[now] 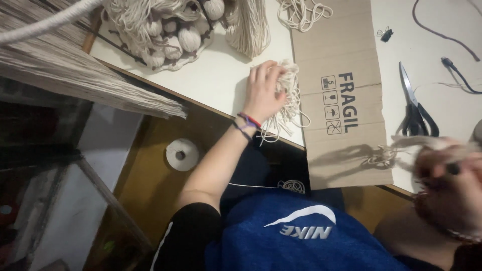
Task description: A person is shown untangling and organizing bundles of macrame string on a table for a craft project.
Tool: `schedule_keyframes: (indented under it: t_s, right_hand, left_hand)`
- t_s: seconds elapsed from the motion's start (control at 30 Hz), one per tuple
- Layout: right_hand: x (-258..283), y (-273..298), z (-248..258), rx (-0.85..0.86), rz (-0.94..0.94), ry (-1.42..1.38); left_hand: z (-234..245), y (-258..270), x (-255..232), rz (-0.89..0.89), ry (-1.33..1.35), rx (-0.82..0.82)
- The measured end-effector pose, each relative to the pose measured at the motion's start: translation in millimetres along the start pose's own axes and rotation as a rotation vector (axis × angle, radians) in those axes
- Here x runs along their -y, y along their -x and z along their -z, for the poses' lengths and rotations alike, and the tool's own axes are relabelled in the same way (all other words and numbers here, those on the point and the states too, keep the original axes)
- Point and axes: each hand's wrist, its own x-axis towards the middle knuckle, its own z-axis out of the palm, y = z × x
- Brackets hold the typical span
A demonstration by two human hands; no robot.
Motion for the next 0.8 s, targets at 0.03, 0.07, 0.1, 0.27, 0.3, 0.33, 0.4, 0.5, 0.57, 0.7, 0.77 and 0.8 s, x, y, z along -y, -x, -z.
schedule_keyframes:
  t_s: [0.03,0.07,0.1,0.27,0.3,0.33,0.4,0.5,0.57,0.7,0.77,0.8]
  right_hand:
    - [-37.3,69.7,-102.2,0.073,0.045,0.901]
    - [-41.7,62.3,-115.7,0.073,0.045,0.903]
    - [-46.5,54.4,-129.4,0.313,0.018,0.852]
    - [-72.0,50.7,-201.6,0.559,-0.142,1.016]
    - [-78.7,50.4,-208.1,0.546,-0.223,0.991]
    - [-85.2,50.0,-215.1,0.533,-0.304,0.965]
    - [-94.1,45.4,-214.6,0.533,-0.331,0.948]
    - [-103.9,44.2,-217.7,0.54,-0.384,0.967]
    - [-110.2,46.1,-215.2,0.548,-0.409,1.003]
    - [-120.9,53.9,-214.4,0.572,-0.42,0.985]
    - [-122.3,57.8,-219.8,0.602,-0.404,0.951]
    - [-122.1,60.0,-219.6,0.62,-0.275,1.145]
  left_hand:
    - [-2.2,6.1,-6.9,-0.044,-0.158,0.038]
    - [-0.1,16.4,-13.8,-0.043,-0.156,0.037]
    - [2.3,26.2,-20.4,-0.119,-0.201,-0.026]
    - [-0.8,40.2,-21.3,-0.129,-0.198,0.155]
    - [6.2,33.0,-24.3,-0.113,-0.155,0.282]
    - [13.6,25.7,-27.6,-0.098,-0.111,0.409]
    - [10.1,31.5,-40.1,-0.124,-0.052,0.266]
    - [41.8,56.4,-79.7,-0.257,0.304,0.126]
    - [66.8,73.0,-104.6,-0.365,0.599,0.127]
    - [86.5,93.0,-119.2,-0.369,1.015,0.57]
    - [89.8,101.2,-113.7,-0.302,1.202,0.727]
    - [89.9,106.6,-109.1,-0.343,1.051,0.678]
